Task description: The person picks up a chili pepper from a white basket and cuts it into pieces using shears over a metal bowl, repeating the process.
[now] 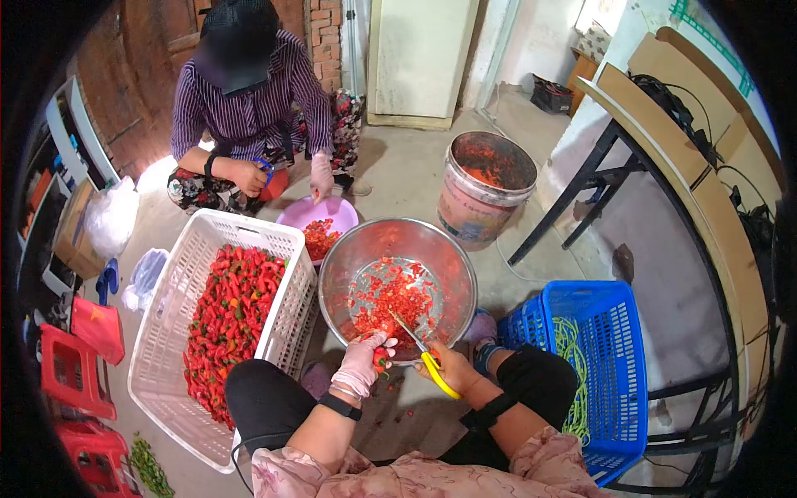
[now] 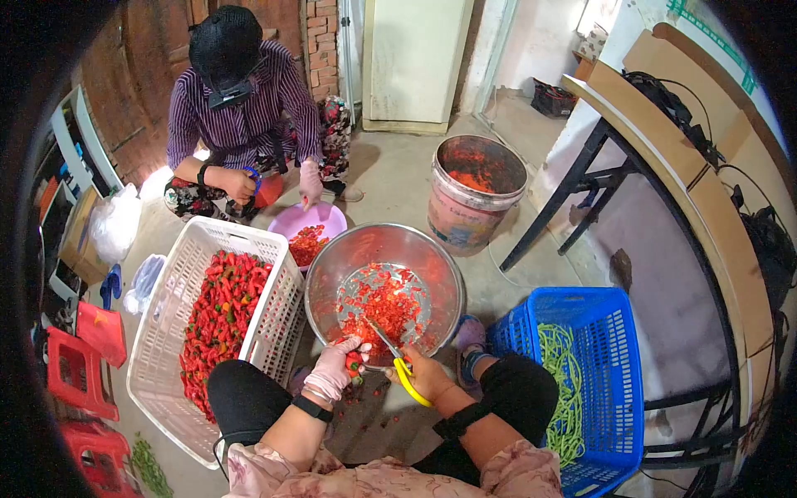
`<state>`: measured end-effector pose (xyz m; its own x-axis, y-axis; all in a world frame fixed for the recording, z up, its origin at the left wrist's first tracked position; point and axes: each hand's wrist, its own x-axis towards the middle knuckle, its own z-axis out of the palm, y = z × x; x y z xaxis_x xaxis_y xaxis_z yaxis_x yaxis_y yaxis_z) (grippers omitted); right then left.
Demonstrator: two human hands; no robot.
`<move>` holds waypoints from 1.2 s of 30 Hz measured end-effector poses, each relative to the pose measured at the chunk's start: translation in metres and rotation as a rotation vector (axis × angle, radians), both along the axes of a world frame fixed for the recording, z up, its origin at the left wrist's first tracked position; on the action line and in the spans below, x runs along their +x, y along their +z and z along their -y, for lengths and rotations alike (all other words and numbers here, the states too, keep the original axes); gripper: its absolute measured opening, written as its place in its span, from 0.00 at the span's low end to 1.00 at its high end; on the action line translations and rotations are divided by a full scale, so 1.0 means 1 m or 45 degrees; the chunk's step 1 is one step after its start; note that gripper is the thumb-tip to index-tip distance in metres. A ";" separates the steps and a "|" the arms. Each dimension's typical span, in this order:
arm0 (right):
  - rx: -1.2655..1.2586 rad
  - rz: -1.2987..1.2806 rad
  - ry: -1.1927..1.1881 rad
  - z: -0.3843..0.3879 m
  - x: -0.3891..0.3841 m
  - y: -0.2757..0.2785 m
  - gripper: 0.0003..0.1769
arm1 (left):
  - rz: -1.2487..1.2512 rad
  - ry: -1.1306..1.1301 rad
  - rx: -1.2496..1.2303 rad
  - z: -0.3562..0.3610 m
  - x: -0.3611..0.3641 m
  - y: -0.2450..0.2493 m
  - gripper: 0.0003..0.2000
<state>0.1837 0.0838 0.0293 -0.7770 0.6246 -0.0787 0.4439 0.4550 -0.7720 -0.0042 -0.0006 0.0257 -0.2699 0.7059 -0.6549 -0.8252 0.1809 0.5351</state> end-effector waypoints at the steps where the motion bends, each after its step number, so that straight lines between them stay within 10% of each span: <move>1: -0.001 -0.048 -0.015 0.001 -0.001 -0.001 0.32 | 0.000 0.003 0.001 0.000 0.000 -0.001 0.04; 31: 0.097 0.217 -0.009 0.008 -0.002 0.019 0.33 | -0.077 0.009 0.136 -0.002 0.005 -0.012 0.07; 36: 0.022 0.223 -0.020 0.010 -0.003 0.022 0.32 | -0.933 -0.168 -0.079 -0.001 0.011 -0.003 0.06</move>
<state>0.1803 0.0743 0.0510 -0.7422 0.6391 -0.2016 0.5784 0.4590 -0.6743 0.0064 0.0004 0.0227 -0.5683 0.7303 -0.3791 -0.2302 0.3012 0.9254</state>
